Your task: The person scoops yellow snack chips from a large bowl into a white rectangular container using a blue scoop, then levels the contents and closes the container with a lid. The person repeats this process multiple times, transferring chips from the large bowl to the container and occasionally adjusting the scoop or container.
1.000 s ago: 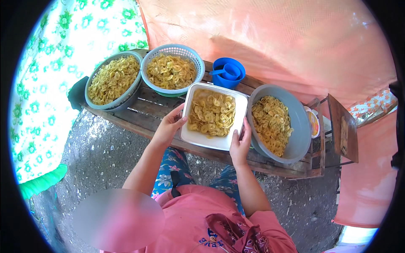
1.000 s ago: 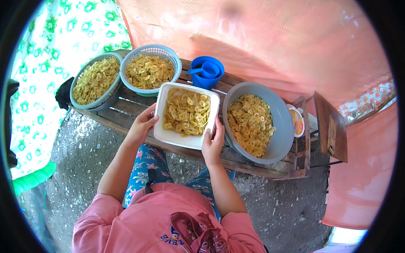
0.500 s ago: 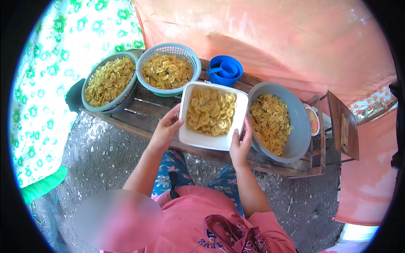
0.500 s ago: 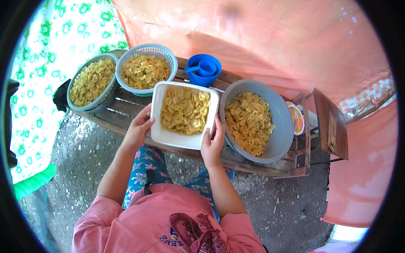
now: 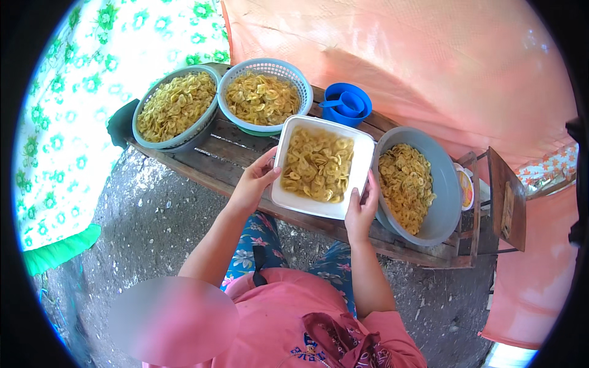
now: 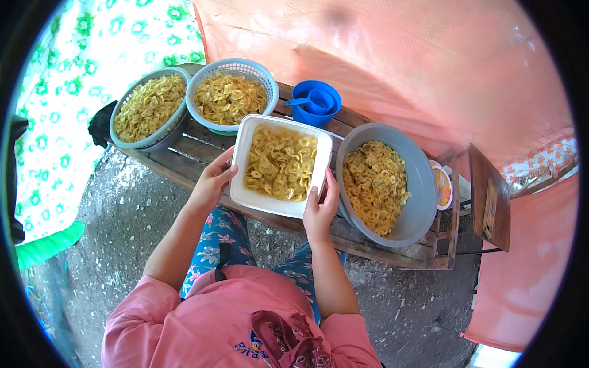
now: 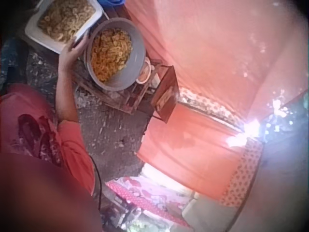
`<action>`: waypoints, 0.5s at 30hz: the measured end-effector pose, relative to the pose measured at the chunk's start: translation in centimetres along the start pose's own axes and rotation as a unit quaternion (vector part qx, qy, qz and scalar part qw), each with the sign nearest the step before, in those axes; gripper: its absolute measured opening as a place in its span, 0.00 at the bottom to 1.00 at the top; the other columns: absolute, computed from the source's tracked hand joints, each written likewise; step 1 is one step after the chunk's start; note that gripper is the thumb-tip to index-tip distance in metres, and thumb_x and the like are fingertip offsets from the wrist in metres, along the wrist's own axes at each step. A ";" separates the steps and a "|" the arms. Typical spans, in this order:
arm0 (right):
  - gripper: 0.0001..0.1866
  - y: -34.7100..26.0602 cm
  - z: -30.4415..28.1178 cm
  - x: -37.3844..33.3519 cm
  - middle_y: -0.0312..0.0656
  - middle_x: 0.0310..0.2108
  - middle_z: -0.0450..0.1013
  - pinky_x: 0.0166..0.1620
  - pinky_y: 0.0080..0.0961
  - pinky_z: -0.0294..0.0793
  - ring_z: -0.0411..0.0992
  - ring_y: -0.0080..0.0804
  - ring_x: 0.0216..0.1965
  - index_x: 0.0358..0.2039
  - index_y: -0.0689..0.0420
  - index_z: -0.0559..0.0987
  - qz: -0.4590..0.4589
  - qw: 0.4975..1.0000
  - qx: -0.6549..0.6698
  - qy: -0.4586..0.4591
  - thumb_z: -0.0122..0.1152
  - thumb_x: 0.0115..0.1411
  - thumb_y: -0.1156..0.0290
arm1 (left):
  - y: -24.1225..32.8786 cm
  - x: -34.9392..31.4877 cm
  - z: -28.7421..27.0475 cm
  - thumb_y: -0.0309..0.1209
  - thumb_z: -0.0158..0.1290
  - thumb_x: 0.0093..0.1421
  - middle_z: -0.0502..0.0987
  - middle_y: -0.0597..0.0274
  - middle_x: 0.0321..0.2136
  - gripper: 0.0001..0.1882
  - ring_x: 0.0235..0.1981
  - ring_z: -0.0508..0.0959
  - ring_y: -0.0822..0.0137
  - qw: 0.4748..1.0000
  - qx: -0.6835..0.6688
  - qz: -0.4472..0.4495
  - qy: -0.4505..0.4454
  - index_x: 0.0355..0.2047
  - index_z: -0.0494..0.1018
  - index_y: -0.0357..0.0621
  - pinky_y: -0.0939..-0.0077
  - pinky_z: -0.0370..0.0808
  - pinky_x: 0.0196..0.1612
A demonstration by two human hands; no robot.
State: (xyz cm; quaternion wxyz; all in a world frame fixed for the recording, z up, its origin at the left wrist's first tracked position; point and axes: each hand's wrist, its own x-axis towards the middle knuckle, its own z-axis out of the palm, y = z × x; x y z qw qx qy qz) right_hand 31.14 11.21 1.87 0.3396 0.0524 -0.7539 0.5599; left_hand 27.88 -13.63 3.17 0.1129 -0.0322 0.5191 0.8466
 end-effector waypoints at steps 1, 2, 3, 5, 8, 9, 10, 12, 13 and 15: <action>0.27 0.0 0.0 0.0 0.37 0.36 0.70 0.40 0.20 0.68 0.68 0.23 0.36 0.58 0.61 0.67 -0.044 0.999 -0.022 0.002 0.48 0.56 0.87 | 0.1 0.1 0.0 0.25 0.52 0.63 0.75 0.66 0.41 0.27 0.43 0.74 0.76 1.000 -0.012 0.016 -0.018 0.62 0.61 0.42 0.78 0.70 0.51; 0.27 0.0 0.0 0.1 0.37 0.36 0.70 0.40 0.20 0.68 0.68 0.23 0.36 0.58 0.61 0.67 0.057 0.998 -0.036 -0.014 0.48 0.56 0.87 | 0.2 0.1 0.0 0.24 0.52 0.62 0.75 0.66 0.41 0.28 0.43 0.74 0.76 0.999 -0.016 -0.008 -0.029 0.63 0.61 0.42 0.78 0.69 0.51; 0.27 0.1 0.0 0.2 0.37 0.36 0.70 0.40 0.20 0.67 0.68 0.23 0.36 0.58 0.61 0.67 0.119 0.991 -0.032 -0.049 0.48 0.56 0.87 | 0.3 0.2 0.0 0.24 0.52 0.62 0.75 0.66 0.42 0.28 0.43 0.74 0.76 0.999 -0.022 -0.010 -0.033 0.63 0.60 0.42 0.77 0.69 0.52; 0.27 0.3 0.0 0.2 0.38 0.36 0.71 0.39 0.19 0.67 0.68 0.22 0.35 0.58 0.61 0.66 0.156 0.986 -0.023 -0.051 0.47 0.56 0.87 | 0.3 0.1 0.1 0.24 0.52 0.62 0.75 0.65 0.42 0.28 0.43 0.74 0.75 0.999 -0.023 -0.022 -0.032 0.63 0.60 0.42 0.77 0.69 0.52; 0.27 0.5 0.0 -0.2 0.41 0.39 0.72 0.40 0.22 0.68 0.68 0.24 0.36 0.58 0.62 0.65 -0.038 0.999 0.021 0.019 0.49 0.57 0.86 | 0.3 0.1 0.3 0.24 0.52 0.62 0.75 0.64 0.41 0.28 0.42 0.74 0.75 0.998 -0.037 0.009 -0.043 0.62 0.61 0.41 0.78 0.70 0.50; 0.26 0.5 -0.1 -0.3 0.41 0.38 0.71 0.41 0.23 0.68 0.68 0.25 0.36 0.58 0.61 0.65 0.021 0.999 -0.013 0.021 0.49 0.57 0.86 | 0.4 0.1 0.3 0.24 0.52 0.62 0.75 0.64 0.40 0.28 0.41 0.74 0.75 0.999 -0.021 0.007 -0.049 0.62 0.61 0.41 0.78 0.70 0.49; 0.26 0.6 -0.1 -0.3 0.40 0.38 0.71 0.41 0.24 0.68 0.68 0.25 0.36 0.58 0.61 0.65 0.022 0.999 -0.026 -0.019 0.50 0.57 0.85 | 0.3 0.2 0.3 0.24 0.52 0.62 0.75 0.64 0.40 0.28 0.41 0.73 0.76 0.998 -0.011 0.016 -0.058 0.62 0.62 0.41 0.78 0.70 0.49; 0.27 0.5 -0.2 -0.4 0.38 0.34 0.69 0.40 0.21 0.67 0.66 0.24 0.35 0.59 0.59 0.65 0.164 0.984 -0.018 -0.061 0.51 0.57 0.84 | 0.2 0.3 0.2 0.25 0.53 0.62 0.75 0.65 0.41 0.28 0.42 0.73 0.77 0.999 0.012 -0.024 -0.042 0.62 0.61 0.41 0.80 0.70 0.49; 0.27 0.4 -0.4 -0.4 0.38 0.35 0.69 0.39 0.21 0.67 0.66 0.24 0.35 0.59 0.59 0.65 0.174 0.983 -0.026 -0.055 0.51 0.57 0.84 | 0.2 0.4 0.2 0.25 0.53 0.62 0.75 0.64 0.43 0.29 0.43 0.73 0.76 0.999 0.026 -0.015 -0.040 0.63 0.60 0.42 0.79 0.70 0.49; 0.27 0.1 -0.5 -0.6 0.38 0.36 0.69 0.39 0.20 0.67 0.66 0.23 0.34 0.59 0.59 0.65 0.063 0.998 0.021 0.005 0.50 0.57 0.85 | 0.1 0.3 0.1 0.26 0.52 0.62 0.75 0.65 0.42 0.29 0.43 0.74 0.76 0.998 0.025 0.006 -0.053 0.63 0.59 0.41 0.80 0.70 0.48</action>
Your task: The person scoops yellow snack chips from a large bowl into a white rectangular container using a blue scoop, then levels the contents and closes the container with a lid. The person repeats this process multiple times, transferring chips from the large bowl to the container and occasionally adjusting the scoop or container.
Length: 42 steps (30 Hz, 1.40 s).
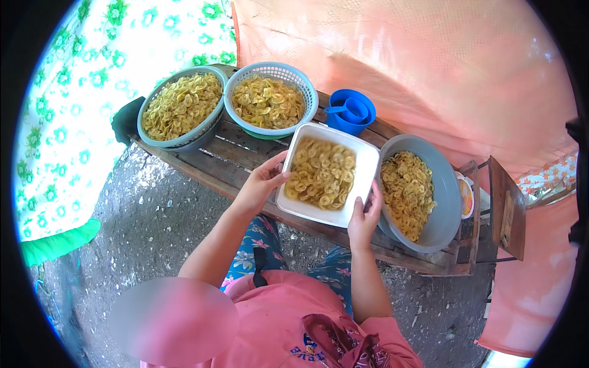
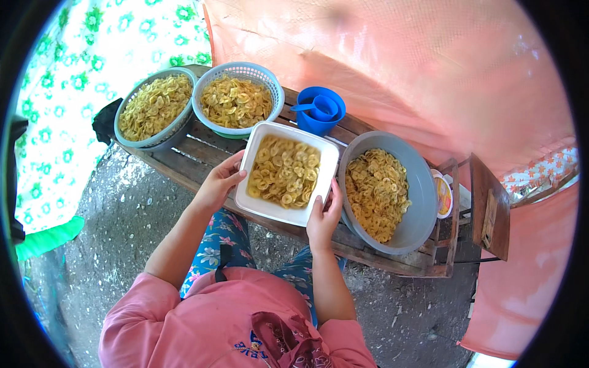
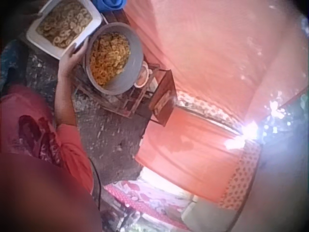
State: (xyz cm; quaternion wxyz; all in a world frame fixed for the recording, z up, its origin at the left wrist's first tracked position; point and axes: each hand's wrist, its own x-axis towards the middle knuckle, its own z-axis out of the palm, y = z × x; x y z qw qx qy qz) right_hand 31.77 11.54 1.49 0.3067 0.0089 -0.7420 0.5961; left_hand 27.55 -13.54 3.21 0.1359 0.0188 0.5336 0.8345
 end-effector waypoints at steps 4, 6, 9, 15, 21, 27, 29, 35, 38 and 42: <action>0.27 -0.4 0.0 0.4 0.40 0.39 0.70 0.41 0.22 0.68 0.67 0.25 0.36 0.59 0.61 0.64 0.086 0.990 -0.083 -0.072 0.48 0.58 0.85 | -0.1 0.2 0.0 0.24 0.54 0.61 0.71 0.72 0.33 0.30 0.37 0.70 0.79 1.000 0.008 -0.002 0.000 0.63 0.60 0.42 0.82 0.69 0.46; 0.27 -0.3 -0.1 0.5 0.41 0.41 0.71 0.43 0.23 0.68 0.69 0.27 0.39 0.59 0.61 0.64 0.108 0.990 -0.072 -0.059 0.49 0.57 0.85 | -0.3 0.2 0.1 0.25 0.54 0.62 0.71 0.72 0.33 0.29 0.37 0.70 0.79 1.000 -0.007 -0.015 0.023 0.63 0.60 0.41 0.83 0.69 0.45; 0.29 0.1 -0.1 0.5 0.42 0.43 0.71 0.44 0.22 0.67 0.69 0.26 0.40 0.60 0.60 0.63 -0.052 0.994 -0.099 -0.004 0.48 0.57 0.86 | -0.6 0.3 0.0 0.26 0.52 0.63 0.72 0.69 0.37 0.28 0.38 0.71 0.78 1.000 -0.019 0.019 0.003 0.63 0.60 0.41 0.82 0.69 0.45; 0.29 0.8 -0.3 0.2 0.44 0.47 0.69 0.48 0.22 0.67 0.69 0.27 0.44 0.61 0.60 0.62 0.058 0.995 -0.071 -0.047 0.49 0.58 0.85 | -1.1 0.7 -0.5 0.28 0.51 0.63 0.75 0.67 0.44 0.28 0.44 0.73 0.77 0.999 0.035 -0.031 0.006 0.63 0.60 0.44 0.79 0.70 0.48; 0.27 0.6 -0.2 0.2 0.44 0.47 0.69 0.49 0.25 0.67 0.69 0.29 0.44 0.60 0.61 0.61 0.101 0.987 -0.095 -0.083 0.48 0.59 0.84 | -0.9 0.6 -0.1 0.25 0.51 0.63 0.74 0.66 0.45 0.28 0.45 0.73 0.77 0.999 -0.002 -0.033 0.006 0.63 0.60 0.43 0.80 0.69 0.50; 0.29 0.5 0.0 0.3 0.39 0.39 0.70 0.42 0.22 0.67 0.67 0.24 0.37 0.60 0.58 0.64 0.104 0.987 -0.081 -0.094 0.48 0.56 0.86 | -0.4 0.0 -0.2 0.24 0.53 0.62 0.75 0.67 0.41 0.29 0.41 0.72 0.79 0.999 -0.005 -0.044 0.024 0.63 0.60 0.41 0.81 0.69 0.47; 0.29 0.4 0.1 0.2 0.42 0.44 0.69 0.46 0.23 0.67 0.68 0.26 0.42 0.60 0.59 0.63 0.083 0.993 -0.044 -0.064 0.46 0.57 0.87 | -0.4 -0.1 -0.4 0.25 0.53 0.62 0.75 0.66 0.41 0.28 0.41 0.73 0.78 0.999 -0.016 -0.016 0.029 0.62 0.61 0.41 0.81 0.70 0.46; 0.29 -0.2 0.3 0.4 0.42 0.42 0.69 0.45 0.23 0.68 0.67 0.26 0.39 0.59 0.60 0.64 0.100 0.987 -0.071 -0.100 0.46 0.56 0.87 | -0.7 0.2 -0.7 0.25 0.53 0.62 0.76 0.64 0.42 0.29 0.40 0.75 0.76 0.998 -0.033 -0.040 0.031 0.63 0.60 0.40 0.79 0.72 0.46; 0.29 -0.3 0.5 0.5 0.40 0.39 0.69 0.42 0.22 0.67 0.66 0.24 0.36 0.59 0.59 0.65 -0.004 0.997 -0.069 -0.024 0.47 0.55 0.87 | -0.7 0.2 -0.7 0.25 0.53 0.62 0.76 0.64 0.41 0.28 0.40 0.74 0.76 0.999 -0.010 0.017 0.029 0.62 0.61 0.40 0.79 0.72 0.45; 0.29 -0.4 0.1 0.7 0.40 0.38 0.71 0.42 0.23 0.68 0.69 0.25 0.37 0.60 0.59 0.64 0.088 0.983 -0.122 -0.102 0.48 0.56 0.85 | -0.4 -0.3 -0.4 0.25 0.52 0.62 0.75 0.65 0.41 0.29 0.41 0.74 0.77 0.999 -0.019 -0.021 0.014 0.63 0.60 0.42 0.79 0.71 0.47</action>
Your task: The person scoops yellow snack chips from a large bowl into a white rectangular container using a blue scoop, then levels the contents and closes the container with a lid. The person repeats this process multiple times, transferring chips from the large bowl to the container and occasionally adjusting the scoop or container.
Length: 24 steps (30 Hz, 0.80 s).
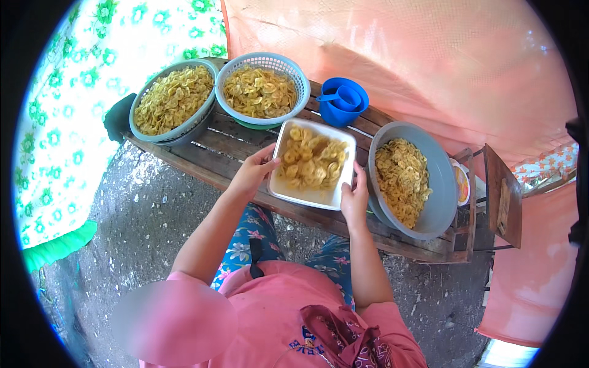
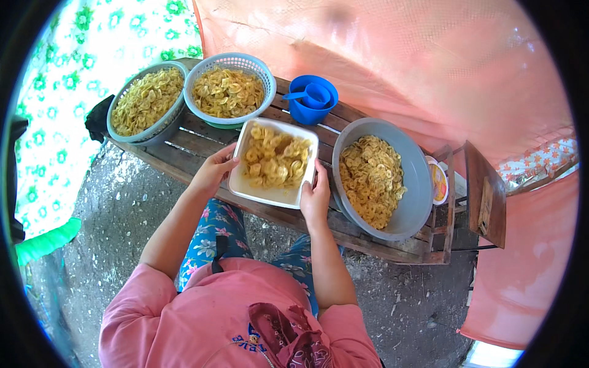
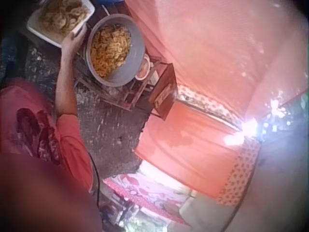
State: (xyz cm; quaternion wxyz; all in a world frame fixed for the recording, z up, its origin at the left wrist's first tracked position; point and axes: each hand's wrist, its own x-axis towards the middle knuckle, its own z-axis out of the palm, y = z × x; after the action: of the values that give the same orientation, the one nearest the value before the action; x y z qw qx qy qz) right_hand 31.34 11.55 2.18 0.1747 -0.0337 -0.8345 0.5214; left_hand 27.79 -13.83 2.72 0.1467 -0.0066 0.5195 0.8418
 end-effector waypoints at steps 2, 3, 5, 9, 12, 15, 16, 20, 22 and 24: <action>0.29 0.0 -0.1 0.0 0.39 0.38 0.70 0.41 0.22 0.68 0.67 0.24 0.36 0.60 0.58 0.64 0.046 0.997 0.067 -0.005 0.48 0.56 0.85 | 0.0 -0.4 0.2 0.26 0.52 0.63 0.75 0.65 0.41 0.27 0.41 0.74 0.76 0.999 0.008 -0.024 0.028 0.63 0.61 0.42 0.79 0.71 0.47; 0.29 -0.1 -0.3 0.0 0.39 0.38 0.70 0.41 0.21 0.68 0.67 0.23 0.36 0.60 0.58 0.64 0.025 0.998 0.038 0.037 0.48 0.56 0.85 | 0.1 -0.5 0.4 0.26 0.51 0.63 0.75 0.65 0.41 0.27 0.42 0.74 0.76 0.999 0.008 -0.029 0.033 0.62 0.61 0.42 0.79 0.71 0.47; 0.30 -0.2 -0.3 0.0 0.39 0.41 0.70 0.40 0.21 0.68 0.66 0.23 0.35 0.60 0.58 0.65 -0.089 0.993 0.042 0.071 0.49 0.55 0.85 | 0.3 -0.6 0.6 0.26 0.52 0.63 0.75 0.66 0.41 0.26 0.42 0.74 0.76 0.999 0.005 0.019 0.027 0.61 0.62 0.41 0.79 0.70 0.47; 0.28 -0.6 -0.5 0.1 0.47 0.48 0.69 0.48 0.24 0.68 0.70 0.28 0.44 0.59 0.61 0.65 0.062 0.997 0.055 -0.006 0.48 0.56 0.85 | 0.8 -0.7 1.0 0.26 0.53 0.62 0.74 0.69 0.39 0.27 0.39 0.71 0.78 0.999 0.022 0.011 0.026 0.61 0.63 0.40 0.81 0.69 0.46; 0.28 -0.5 -0.5 0.2 0.46 0.48 0.70 0.49 0.25 0.68 0.70 0.29 0.44 0.59 0.62 0.65 -0.147 0.981 0.080 0.099 0.47 0.56 0.86 | 0.9 -0.5 1.2 0.25 0.54 0.61 0.74 0.69 0.37 0.27 0.38 0.72 0.78 0.998 0.037 0.049 0.019 0.61 0.63 0.40 0.81 0.69 0.46; 0.29 -0.1 -0.7 0.2 0.42 0.45 0.69 0.47 0.23 0.68 0.68 0.26 0.43 0.61 0.62 0.63 -0.004 1.000 0.012 0.010 0.48 0.57 0.86 | 1.0 0.0 1.3 0.24 0.54 0.61 0.74 0.69 0.38 0.28 0.40 0.71 0.79 1.000 0.013 0.010 0.015 0.62 0.62 0.41 0.80 0.68 0.48; 0.29 0.1 -0.6 0.3 0.43 0.48 0.69 0.49 0.24 0.68 0.69 0.28 0.46 0.61 0.62 0.62 0.013 0.997 0.071 -0.005 0.47 0.57 0.86 | 0.9 0.1 1.3 0.24 0.54 0.61 0.74 0.69 0.39 0.29 0.40 0.71 0.79 0.999 0.008 -0.023 0.034 0.62 0.62 0.40 0.81 0.68 0.47; 0.29 0.3 -0.7 0.1 0.41 0.43 0.69 0.45 0.20 0.68 0.67 0.24 0.40 0.60 0.60 0.65 -0.199 0.972 0.034 0.122 0.49 0.56 0.86 | 0.5 0.5 1.3 0.25 0.53 0.61 0.75 0.67 0.39 0.27 0.40 0.72 0.78 0.999 0.005 0.043 0.021 0.61 0.63 0.38 0.82 0.69 0.46; 0.28 0.2 -0.9 0.0 0.44 0.49 0.68 0.48 0.23 0.68 0.68 0.27 0.45 0.60 0.62 0.64 -0.021 0.999 0.007 0.036 0.49 0.57 0.85 | 0.6 0.7 1.3 0.24 0.53 0.61 0.75 0.67 0.42 0.28 0.43 0.72 0.78 1.000 0.014 -0.001 0.011 0.62 0.61 0.39 0.81 0.68 0.49; 0.28 0.0 -1.0 0.0 0.49 0.58 0.64 0.55 0.28 0.66 0.67 0.33 0.55 0.61 0.64 0.62 0.059 0.996 0.072 -0.004 0.49 0.58 0.85 | 0.6 0.7 1.3 0.24 0.53 0.61 0.75 0.67 0.44 0.29 0.45 0.72 0.77 1.000 0.014 -0.025 -0.004 0.63 0.61 0.39 0.80 0.67 0.51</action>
State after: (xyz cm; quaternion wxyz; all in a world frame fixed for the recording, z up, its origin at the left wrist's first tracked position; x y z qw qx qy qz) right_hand 31.69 12.38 2.50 0.1428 -0.0679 -0.7919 0.5899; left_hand 27.14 -12.81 3.75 0.1699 -0.0144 0.5305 0.8304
